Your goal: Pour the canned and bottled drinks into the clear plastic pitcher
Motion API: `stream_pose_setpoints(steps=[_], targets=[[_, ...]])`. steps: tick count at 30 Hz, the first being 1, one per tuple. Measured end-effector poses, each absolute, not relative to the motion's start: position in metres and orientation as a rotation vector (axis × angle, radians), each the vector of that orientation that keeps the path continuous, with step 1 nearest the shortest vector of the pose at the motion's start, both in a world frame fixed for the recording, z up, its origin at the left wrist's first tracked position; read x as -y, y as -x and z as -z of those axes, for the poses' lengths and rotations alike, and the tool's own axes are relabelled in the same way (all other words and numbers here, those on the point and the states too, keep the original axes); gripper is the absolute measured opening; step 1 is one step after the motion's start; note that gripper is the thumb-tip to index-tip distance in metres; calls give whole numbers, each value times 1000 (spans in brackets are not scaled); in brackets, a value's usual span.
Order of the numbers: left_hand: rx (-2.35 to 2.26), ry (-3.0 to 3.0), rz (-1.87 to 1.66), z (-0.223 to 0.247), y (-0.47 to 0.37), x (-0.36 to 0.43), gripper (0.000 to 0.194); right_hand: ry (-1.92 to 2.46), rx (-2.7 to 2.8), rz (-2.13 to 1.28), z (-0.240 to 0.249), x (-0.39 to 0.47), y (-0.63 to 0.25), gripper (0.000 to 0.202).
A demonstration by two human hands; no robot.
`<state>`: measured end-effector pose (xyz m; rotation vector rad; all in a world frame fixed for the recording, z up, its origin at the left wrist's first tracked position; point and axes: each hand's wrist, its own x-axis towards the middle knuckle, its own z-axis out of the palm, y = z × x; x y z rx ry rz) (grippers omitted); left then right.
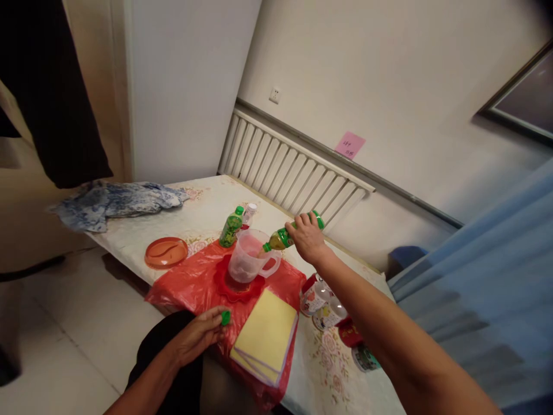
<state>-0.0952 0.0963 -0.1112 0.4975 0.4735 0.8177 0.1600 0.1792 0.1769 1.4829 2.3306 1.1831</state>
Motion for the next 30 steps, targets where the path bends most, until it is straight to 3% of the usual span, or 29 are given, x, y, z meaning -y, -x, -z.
stream_pose_setpoints(steps=[21,30], targets=[[-443,-495,-831,114,98,-96,31,-1332,-2351,-1135,-186,-182,-132,28],[-496,-502,-855,111,104,-92,28,-1807,-2268,-903,-167,-168,-152,34]])
